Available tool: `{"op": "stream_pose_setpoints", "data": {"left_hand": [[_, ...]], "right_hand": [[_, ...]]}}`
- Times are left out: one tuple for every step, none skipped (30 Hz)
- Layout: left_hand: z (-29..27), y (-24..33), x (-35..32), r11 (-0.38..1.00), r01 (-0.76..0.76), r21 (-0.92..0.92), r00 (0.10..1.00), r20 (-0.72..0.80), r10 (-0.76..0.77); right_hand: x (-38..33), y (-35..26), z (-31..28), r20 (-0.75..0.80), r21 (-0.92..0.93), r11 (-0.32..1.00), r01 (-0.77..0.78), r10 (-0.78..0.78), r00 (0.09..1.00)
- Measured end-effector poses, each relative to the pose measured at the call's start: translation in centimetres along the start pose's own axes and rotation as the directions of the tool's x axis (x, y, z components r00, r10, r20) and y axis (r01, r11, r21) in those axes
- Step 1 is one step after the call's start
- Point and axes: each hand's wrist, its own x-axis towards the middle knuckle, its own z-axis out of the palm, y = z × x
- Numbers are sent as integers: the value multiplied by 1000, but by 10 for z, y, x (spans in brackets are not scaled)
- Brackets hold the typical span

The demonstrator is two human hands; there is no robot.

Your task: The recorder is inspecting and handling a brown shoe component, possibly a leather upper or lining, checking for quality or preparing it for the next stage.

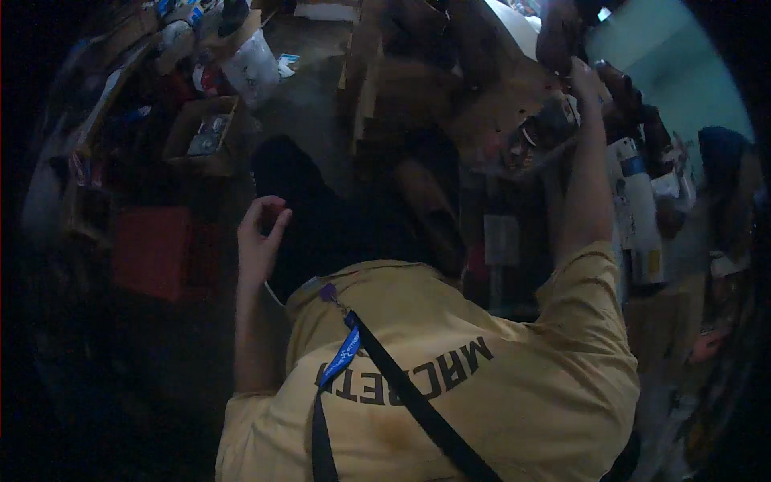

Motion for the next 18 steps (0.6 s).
{"op": "stream_pose_setpoints", "data": {"left_hand": [[-1,-6,-3,998,26,51,1000,10,-26],[-3,-8,-5,998,28,50,1000,-5,-28],[-3,-9,-5,998,22,57,1000,19,-23],[-4,-10,-7,998,20,66,999,38,-23],[-4,-7,-8,998,22,64,999,38,-24],[-6,-4,-12,998,47,53,998,31,-49],[-7,-2,-15,997,71,39,997,29,-72],[-11,-5,-11,997,71,43,997,31,-72],[-13,-6,-10,995,95,34,995,41,-96],[-13,-9,-10,993,119,21,991,54,-120],[-13,-7,-9,990,135,31,989,59,-137],[-15,-8,-11,994,96,53,994,51,-99],[-19,-11,-17,995,64,80,996,49,-68],[-18,-14,-18,995,39,91,998,36,-42],[-16,-14,-11,994,7,107,999,48,-12],[-12,-16,-4,994,6,110,996,86,-16],[-10,-16,2,993,4,114,993,118,-18],[-8,-16,4,991,25,131,992,121,-41]], "right_hand": [[-2,-10,-3,53,21,987,-159,158,986],[-1,-19,-3,108,32,948,-316,311,944],[0,-10,-6,102,30,948,-316,311,945],[4,5,-5,133,50,915,-400,391,911],[9,19,-4,165,66,874,-482,467,869],[5,9,6,181,63,877,-477,460,869],[-11,-14,11,139,154,867,-474,456,879],[-24,-25,13,83,252,847,-468,463,882],[-17,-11,10,88,249,842,-478,472,877],[-5,11,-1,195,232,837,-495,459,867],[-1,29,-2,312,216,827,-518,445,840],[-8,23,9,201,251,848,-466,425,882],[-25,17,22,90,276,865,-419,410,907],[-35,29,25,125,265,856,-444,426,896],[-46,56,11,155,378,820,-430,401,903],[-57,78,6,175,487,773,-406,369,913],[-90,105,13,260,295,883,-365,293,920],[-130,124,15,361,104,956,-276,222,906]]}}
